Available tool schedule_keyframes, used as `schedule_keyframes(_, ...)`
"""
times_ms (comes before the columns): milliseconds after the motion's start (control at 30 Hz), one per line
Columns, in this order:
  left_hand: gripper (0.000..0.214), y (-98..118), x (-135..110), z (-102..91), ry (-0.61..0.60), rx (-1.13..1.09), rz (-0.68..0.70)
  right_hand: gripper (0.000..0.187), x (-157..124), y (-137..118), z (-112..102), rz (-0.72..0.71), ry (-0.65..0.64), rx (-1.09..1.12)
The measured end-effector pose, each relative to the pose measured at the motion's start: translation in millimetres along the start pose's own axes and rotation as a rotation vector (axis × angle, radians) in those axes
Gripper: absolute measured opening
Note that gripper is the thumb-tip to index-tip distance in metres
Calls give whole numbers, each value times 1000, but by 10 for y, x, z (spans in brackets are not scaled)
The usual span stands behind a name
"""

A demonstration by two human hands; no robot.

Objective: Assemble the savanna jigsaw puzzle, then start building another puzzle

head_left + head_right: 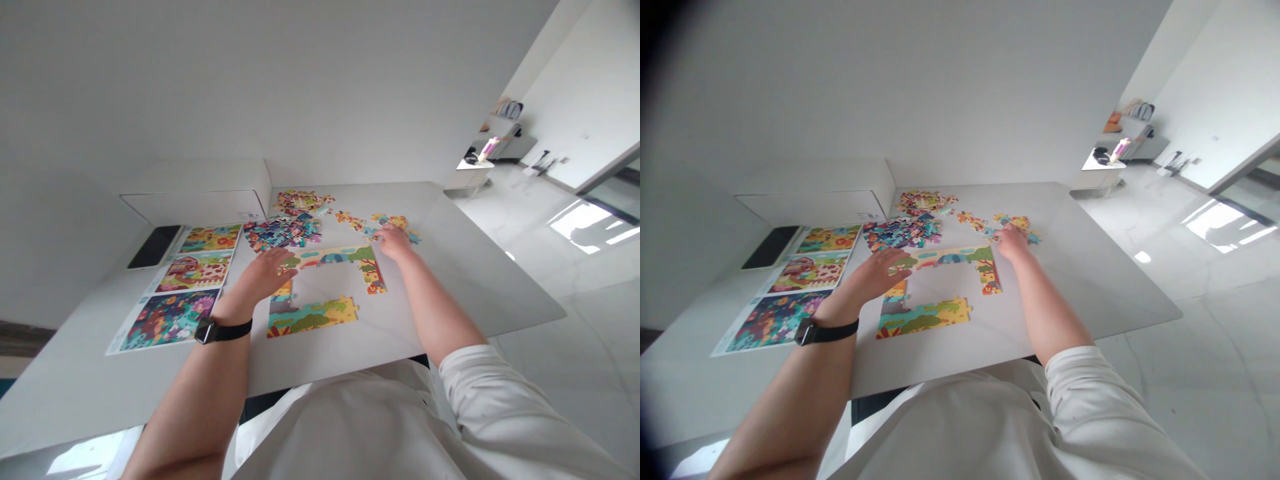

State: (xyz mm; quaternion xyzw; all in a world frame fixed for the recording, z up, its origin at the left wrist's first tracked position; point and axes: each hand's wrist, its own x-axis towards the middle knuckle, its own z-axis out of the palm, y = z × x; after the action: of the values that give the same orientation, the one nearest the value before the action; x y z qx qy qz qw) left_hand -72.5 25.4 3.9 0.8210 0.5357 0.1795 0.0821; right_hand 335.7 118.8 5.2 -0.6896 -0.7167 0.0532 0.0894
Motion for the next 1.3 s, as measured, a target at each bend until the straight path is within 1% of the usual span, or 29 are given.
schedule_keyframes(367,47,-29,8,24,-4,-4,4,53,4,16,-18,56,-14,-9)
schedule_keyframes(633,45,-20,12,41,-6,-4,4,55,6,-111,49,-29,-27,-42)
schedule_keyframes(767,48,-20,14,31,-22,-11,13,62,67,-109,52,-92,-7,8)
schedule_keyframes(833,47,-27,15,36,-17,-10,9,65,105,-30,15,-49,36,42)
schedule_keyframes(933,45,-45,20,55,-6,-1,-5,57,144,177,-65,129,97,55)
schedule_keyframes(1000,45,-53,23,72,-2,5,-9,52,154,323,-108,256,110,54)
schedule_keyframes(1067,46,-56,23,86,2,4,-4,49,156,424,-124,327,97,54)
schedule_keyframes(1100,46,-55,22,91,4,2,-1,48,156,448,-121,333,79,52)
schedule_keyframes(1167,47,-52,17,98,6,1,7,46,156,439,-100,303,33,42)
schedule_keyframes(1300,49,-53,10,97,4,8,14,46,143,290,-46,215,-21,19)
